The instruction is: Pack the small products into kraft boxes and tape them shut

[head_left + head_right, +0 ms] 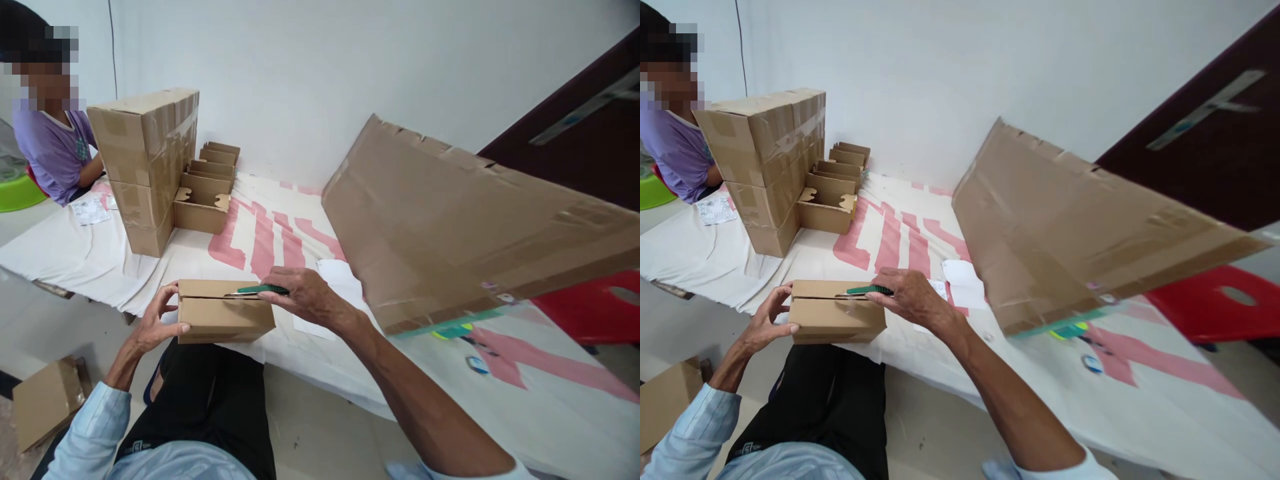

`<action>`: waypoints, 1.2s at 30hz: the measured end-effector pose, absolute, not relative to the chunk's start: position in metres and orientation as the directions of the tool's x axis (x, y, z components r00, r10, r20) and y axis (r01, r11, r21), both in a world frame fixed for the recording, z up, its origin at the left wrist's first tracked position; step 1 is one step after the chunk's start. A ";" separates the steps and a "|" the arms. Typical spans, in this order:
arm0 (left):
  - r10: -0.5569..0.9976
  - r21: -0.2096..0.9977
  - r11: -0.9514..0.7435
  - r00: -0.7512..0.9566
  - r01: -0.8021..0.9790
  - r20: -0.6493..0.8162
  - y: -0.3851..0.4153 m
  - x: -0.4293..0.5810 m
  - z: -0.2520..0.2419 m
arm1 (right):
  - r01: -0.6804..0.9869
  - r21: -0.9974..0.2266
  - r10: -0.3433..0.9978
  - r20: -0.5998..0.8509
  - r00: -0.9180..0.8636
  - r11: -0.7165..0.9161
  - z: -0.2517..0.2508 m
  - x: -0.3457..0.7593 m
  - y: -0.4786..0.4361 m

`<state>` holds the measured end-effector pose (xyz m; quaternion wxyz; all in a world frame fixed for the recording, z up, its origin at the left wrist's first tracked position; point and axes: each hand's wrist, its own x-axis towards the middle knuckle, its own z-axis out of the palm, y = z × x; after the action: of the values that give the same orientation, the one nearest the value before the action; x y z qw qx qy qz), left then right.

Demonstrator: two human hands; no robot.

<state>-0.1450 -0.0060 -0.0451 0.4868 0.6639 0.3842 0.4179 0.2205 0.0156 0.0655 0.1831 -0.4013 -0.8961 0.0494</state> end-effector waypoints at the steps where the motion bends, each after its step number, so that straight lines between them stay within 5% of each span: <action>1: 0.916 0.967 -0.233 0.357 0.104 0.182 -0.006 -0.145 -0.046 | 0.704 -0.212 0.733 0.275 -0.622 0.677 0.068 0.219 0.018; 12: 0.918 0.970 -0.216 0.360 0.108 0.165 -0.006 -0.144 -0.042 | 0.748 -0.026 0.747 0.083 -0.659 0.663 0.095 0.225 0.026; 28: 0.919 0.964 -0.221 0.361 0.149 0.155 -0.002 -0.149 -0.043 | 0.758 0.076 0.757 0.056 -0.651 0.647 0.092 0.224 0.021; 31: 0.916 0.956 -0.234 0.371 0.177 0.155 -0.003 -0.151 -0.046 | 0.792 0.021 0.787 0.104 -0.608 0.610 0.092 0.257 0.015; 36: 0.894 0.930 -0.285 0.413 0.233 0.171 -0.002 -0.154 -0.042 | 0.862 -0.275 0.880 0.346 -0.324 0.426 0.037 0.327 -0.021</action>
<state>-0.1543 -0.0019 -0.0418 0.4477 0.7115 0.3961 0.3694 0.3267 -0.0209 0.0366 0.2261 -0.5355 -0.8135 0.0200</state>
